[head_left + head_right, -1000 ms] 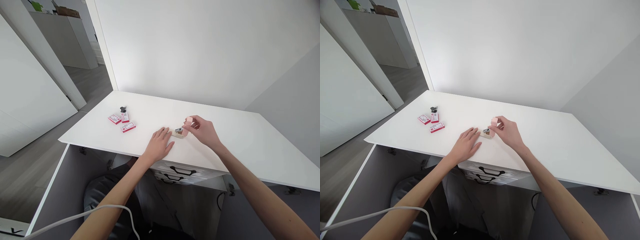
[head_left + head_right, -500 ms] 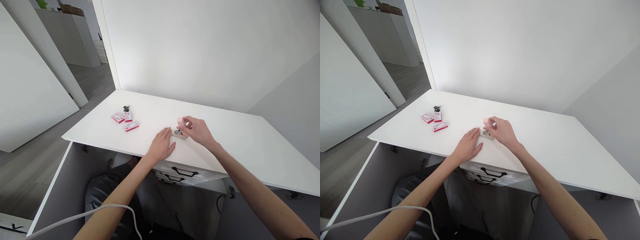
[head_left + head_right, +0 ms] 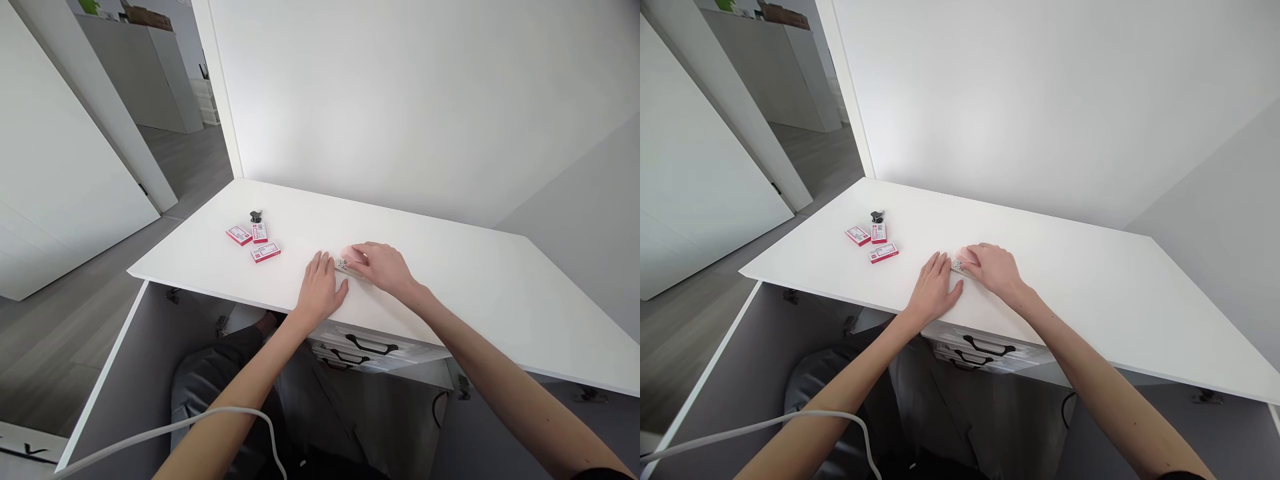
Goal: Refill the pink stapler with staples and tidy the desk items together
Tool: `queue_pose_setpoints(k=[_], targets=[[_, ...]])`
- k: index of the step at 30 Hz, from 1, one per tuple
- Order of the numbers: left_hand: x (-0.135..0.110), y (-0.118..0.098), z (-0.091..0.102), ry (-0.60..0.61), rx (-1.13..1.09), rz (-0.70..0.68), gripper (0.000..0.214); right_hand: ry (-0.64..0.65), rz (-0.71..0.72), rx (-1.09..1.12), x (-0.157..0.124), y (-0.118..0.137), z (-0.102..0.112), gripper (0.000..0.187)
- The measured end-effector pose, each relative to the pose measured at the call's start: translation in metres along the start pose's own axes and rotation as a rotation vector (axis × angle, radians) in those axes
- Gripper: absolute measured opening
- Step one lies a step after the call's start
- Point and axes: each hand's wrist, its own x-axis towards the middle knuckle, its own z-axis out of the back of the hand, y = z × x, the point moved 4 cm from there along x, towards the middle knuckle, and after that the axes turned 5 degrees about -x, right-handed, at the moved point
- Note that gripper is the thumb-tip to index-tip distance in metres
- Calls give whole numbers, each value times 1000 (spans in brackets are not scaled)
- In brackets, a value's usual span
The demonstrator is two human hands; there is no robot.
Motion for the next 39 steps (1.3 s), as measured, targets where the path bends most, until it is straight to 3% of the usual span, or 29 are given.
queue_pose_setpoints(k=[7, 10, 12, 16, 20, 25, 28, 32, 39], targets=[[0, 1, 1, -22, -25, -12, 56, -5, 1, 9, -5, -4, -6, 16], [-3, 3, 5, -40, -42, -14, 56, -77, -39, 66, -19, -19, -10, 37], [-7, 8, 13, -75, -35, -18, 54, -94, -83, 96, -33, -34, -16, 39], [-15, 34, 41, -183, 61, 29, 53, -55, -130, 310, -59, -62, -29, 36], [-23, 74, 71, -251, 189, 152, 52, -112, -180, 411, -69, -75, -38, 37], [-32, 93, 84, -178, 254, 155, 52, -173, -244, 339, -69, -75, -45, 33], [-36, 84, 84, -116, 244, 116, 51, -159, -278, 288, -73, -76, -46, 33], [-35, 49, 75, 2, 169, -31, 51, -140, -353, 259, -87, -83, -43, 40], [-12, -20, 34, 163, -16, -209, 55, -157, -491, 197, -105, -99, -35, 44]])
